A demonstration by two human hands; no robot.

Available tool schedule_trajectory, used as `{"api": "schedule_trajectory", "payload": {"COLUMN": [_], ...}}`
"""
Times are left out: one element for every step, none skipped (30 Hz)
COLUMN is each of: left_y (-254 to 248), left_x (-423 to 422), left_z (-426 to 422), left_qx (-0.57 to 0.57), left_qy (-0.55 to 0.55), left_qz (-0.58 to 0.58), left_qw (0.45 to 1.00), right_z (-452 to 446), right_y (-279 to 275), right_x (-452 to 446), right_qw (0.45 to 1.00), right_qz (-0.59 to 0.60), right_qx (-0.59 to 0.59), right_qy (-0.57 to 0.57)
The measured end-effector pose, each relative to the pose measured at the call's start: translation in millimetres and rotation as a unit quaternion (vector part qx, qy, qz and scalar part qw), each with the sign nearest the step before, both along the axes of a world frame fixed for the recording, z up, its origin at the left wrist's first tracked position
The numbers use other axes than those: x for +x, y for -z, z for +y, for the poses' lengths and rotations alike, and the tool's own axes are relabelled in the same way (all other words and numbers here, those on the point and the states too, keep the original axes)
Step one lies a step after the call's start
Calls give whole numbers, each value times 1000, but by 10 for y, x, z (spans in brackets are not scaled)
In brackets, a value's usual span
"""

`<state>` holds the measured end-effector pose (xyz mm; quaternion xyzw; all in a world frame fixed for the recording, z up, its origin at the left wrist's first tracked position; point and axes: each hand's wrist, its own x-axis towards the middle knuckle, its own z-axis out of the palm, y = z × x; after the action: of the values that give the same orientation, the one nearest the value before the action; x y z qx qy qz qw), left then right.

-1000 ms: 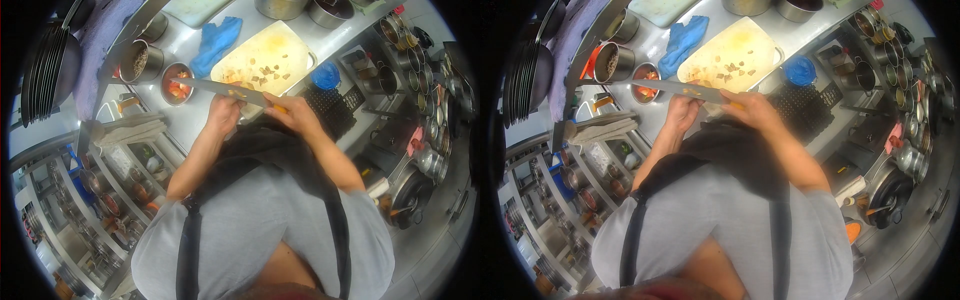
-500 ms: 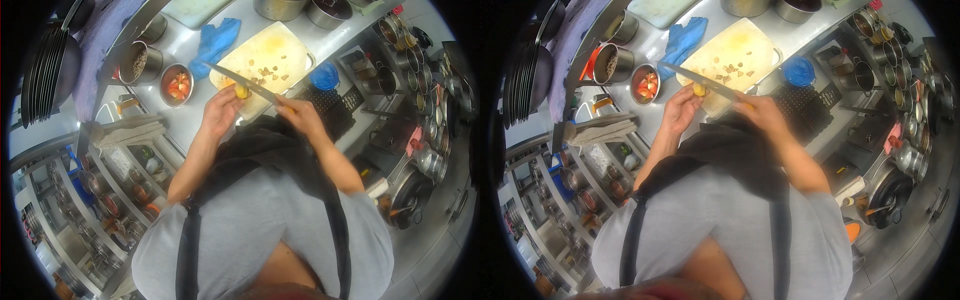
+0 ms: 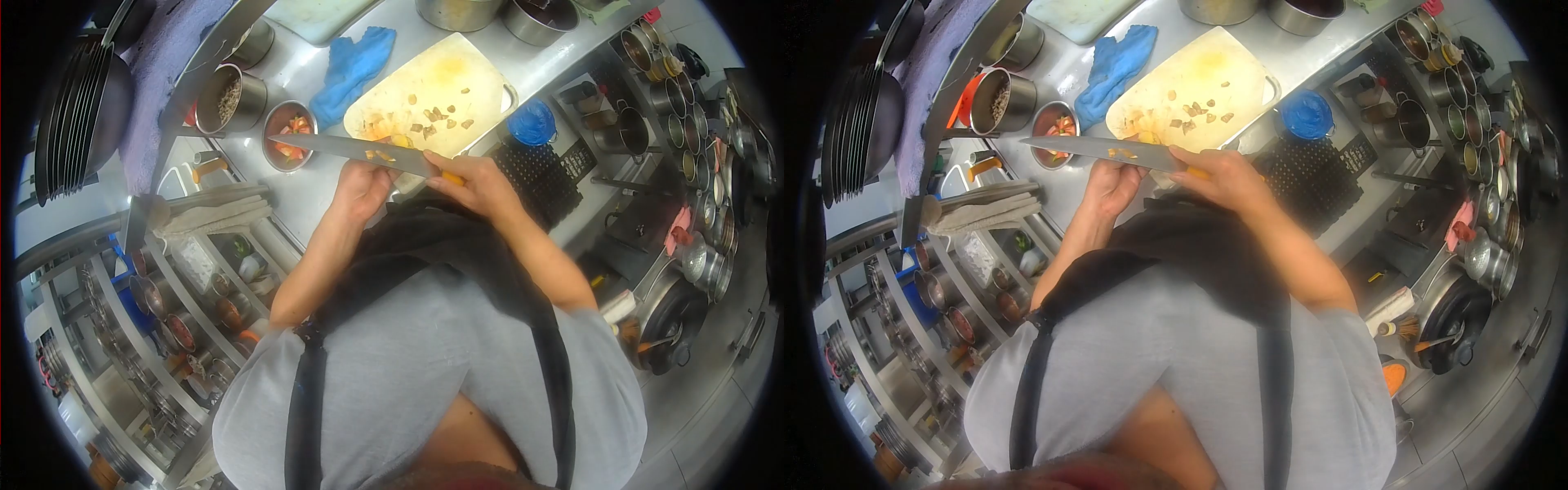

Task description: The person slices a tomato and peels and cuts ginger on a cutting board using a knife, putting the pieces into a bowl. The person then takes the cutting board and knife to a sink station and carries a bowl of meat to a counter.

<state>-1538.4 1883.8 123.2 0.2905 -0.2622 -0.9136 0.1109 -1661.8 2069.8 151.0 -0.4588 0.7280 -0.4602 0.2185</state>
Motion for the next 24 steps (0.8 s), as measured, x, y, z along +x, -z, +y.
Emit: {"api": "schedule_trajectory", "payload": {"left_y": [-17,-26,11,73,111,31,-120,-205,-210,-208,-205,-199,-193,-189,-168,-130,-98,-78,-62,-54,-50,-47,-45,-37], "left_x": [14,21,35,66,93,98,100,111,137,126,81,45,39,43,38,25,11,-4,-19,-31,-40,-44,-35,-25], "left_z": [6,6,-4,-22,-39,-50,-58,-76,-107,-142,-167,-175,-180,-188,-190,-180,-168,-162,-158,-151,-137,-123,-118,-127], "left_qx": [-2,-4,-3,4,10,10,16,23,24,14,4,6,16,24,23,-5,-32,-32,-20,-8,-8,0,9,10], "left_qy": [4,9,9,25,40,40,59,77,76,66,57,59,53,46,48,53,57,57,38,19,17,4,-7,-9], "left_qz": [2,4,4,-4,-12,-14,0,14,12,13,18,21,16,9,6,2,0,-1,3,7,7,0,-9,-9], "left_qw": [1000,1000,1000,1000,999,999,998,997,997,998,998,998,998,999,999,999,998,998,999,1000,1000,1000,1000,1000], "right_z": [10,25,47,71,99,132,177,294,329,351,370,347,296,224,153,103,62,25,-15,-54,-85,-105,-115,-121], "right_y": [27,59,89,117,148,185,239,403,429,444,438,376,267,120,39,31,25,9,-33,-87,-114,-89,-84,-79], "right_x": [-13,-34,-60,-80,-96,-120,-201,-252,-243,-224,-206,-192,-200,-212,-198,-155,-117,-91,-63,-34,-17,-7,-4,-7], "right_qw": [1000,1000,999,999,998,995,989,990,991,990,987,982,982,981,979,979,991,998,998,999,1000,1000,1000,1000], "right_qz": [-1,-9,-17,-17,-38,-60,-70,-68,-67,-65,-80,-95,-96,-121,-147,-150,-102,-51,-51,-30,-10,-14,-15,-8], "right_qx": [1,15,30,31,54,76,120,116,114,115,114,111,112,113,111,110,59,9,9,8,7,6,6,-2], "right_qy": [0,-1,-3,-4,14,33,48,43,39,39,78,118,121,103,85,85,56,26,25,15,5,8,6,4]}}
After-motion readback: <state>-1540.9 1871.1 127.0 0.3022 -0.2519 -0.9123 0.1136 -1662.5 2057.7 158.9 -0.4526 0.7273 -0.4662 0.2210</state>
